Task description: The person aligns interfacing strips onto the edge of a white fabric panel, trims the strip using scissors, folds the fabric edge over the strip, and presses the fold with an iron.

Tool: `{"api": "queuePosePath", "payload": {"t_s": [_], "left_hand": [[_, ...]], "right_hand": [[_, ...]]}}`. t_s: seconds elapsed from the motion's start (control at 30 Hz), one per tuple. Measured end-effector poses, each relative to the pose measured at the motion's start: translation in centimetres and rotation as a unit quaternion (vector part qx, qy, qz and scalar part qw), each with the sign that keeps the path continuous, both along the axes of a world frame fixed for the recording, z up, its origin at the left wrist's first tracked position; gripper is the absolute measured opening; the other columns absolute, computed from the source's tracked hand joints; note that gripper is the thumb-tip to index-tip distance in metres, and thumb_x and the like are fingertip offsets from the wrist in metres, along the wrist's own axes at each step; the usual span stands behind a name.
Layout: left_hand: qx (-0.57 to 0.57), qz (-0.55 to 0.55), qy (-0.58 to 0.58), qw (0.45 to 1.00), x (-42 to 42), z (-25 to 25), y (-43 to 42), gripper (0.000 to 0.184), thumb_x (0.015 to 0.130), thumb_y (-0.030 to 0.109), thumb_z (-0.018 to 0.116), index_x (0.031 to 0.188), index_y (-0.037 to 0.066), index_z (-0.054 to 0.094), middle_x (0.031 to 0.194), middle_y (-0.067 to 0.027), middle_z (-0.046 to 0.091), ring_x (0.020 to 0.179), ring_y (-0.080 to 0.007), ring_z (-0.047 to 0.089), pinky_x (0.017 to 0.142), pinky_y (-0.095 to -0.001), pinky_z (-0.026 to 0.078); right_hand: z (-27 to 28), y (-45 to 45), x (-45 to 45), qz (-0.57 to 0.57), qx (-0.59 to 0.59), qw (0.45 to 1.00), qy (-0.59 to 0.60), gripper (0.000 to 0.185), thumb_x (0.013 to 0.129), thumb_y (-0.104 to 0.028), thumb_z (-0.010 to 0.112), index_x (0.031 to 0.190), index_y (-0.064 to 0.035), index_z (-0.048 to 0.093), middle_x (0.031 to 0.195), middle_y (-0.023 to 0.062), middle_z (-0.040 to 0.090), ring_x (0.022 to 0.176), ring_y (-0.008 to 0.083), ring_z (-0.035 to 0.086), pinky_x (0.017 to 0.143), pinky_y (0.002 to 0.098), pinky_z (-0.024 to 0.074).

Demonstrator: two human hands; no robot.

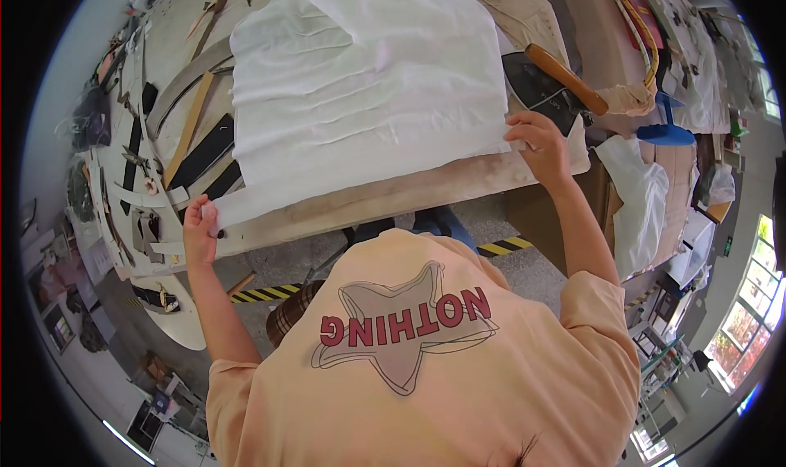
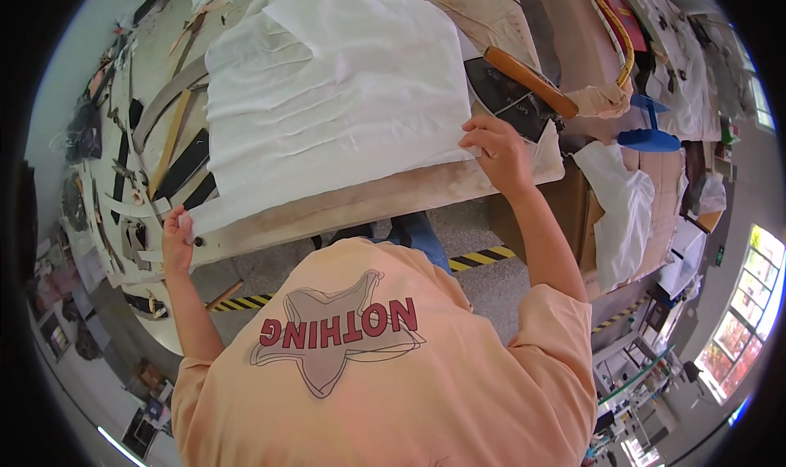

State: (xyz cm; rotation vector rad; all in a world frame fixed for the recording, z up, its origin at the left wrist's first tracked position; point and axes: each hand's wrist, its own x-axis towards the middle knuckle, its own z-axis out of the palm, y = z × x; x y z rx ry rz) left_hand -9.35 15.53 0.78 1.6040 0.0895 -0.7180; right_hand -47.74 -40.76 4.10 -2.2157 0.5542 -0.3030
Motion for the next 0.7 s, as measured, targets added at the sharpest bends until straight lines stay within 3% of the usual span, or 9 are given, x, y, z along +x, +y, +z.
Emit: {"api": "queuePosePath", "payload": {"t_s": [0.1,0.2,0.63,0.7], "left_hand": [[0.065,-0.027,-0.017,0.997,-0.6,-1.9,-1.5,0.038,0.09,0.001,0.066,0.126,0.005,0.056,0.105,-0.002,0.063,0.092,-0.0111,0.06,0.08,-0.0222,0.049],[0.144,-0.056,-0.034,0.987,-1.4,-3.6,-2.8,0.04,0.089,0.0,0.065,0.128,0.003,0.055,0.106,-0.0029,0.063,0.092,-0.0104,0.06,0.08,-0.0215,0.048],[0.204,-0.07,-0.065,0.974,-1.5,-5.3,-5.0,0.044,0.087,0.002,0.068,0.13,0.002,0.056,0.114,-0.0048,0.063,0.097,-0.0111,0.06,0.081,-0.0229,0.049],[0.207,-0.07,-0.062,0.974,-1.6,-5.3,-5.1,0.046,0.087,0.002,0.068,0.13,0.002,0.055,0.116,-0.0057,0.063,0.1,-0.0126,0.06,0.085,-0.0243,0.049]], "right_hand": [[-3.7,0.1,-0.7,0.016,-0.13,0.991,0.008,0.029,0.066,0.012,0.061,0.085,-0.0067,0.07,0.102,0.005,0.067,0.1,0.0256,0.063,0.083,0.0322,0.0505],[-5.7,0.1,-1.0,0.01,-0.127,0.992,0.02,0.028,0.067,0.011,0.061,0.085,-0.0075,0.071,0.103,0.0046,0.067,0.1,0.0263,0.063,0.085,0.0337,0.0502],[-8.0,-0.5,-1.6,0.023,-0.167,0.985,0.033,0.029,0.072,0.006,0.06,0.092,-0.0106,0.072,0.106,0.0051,0.066,0.1,0.0267,0.062,0.087,0.0365,0.0496],[-8.1,0.0,-2.2,-0.02,-0.192,0.98,0.036,0.029,0.072,0.005,0.06,0.093,-0.0104,0.072,0.107,0.006,0.065,0.102,0.0275,0.061,0.089,0.0372,0.0489]]}}
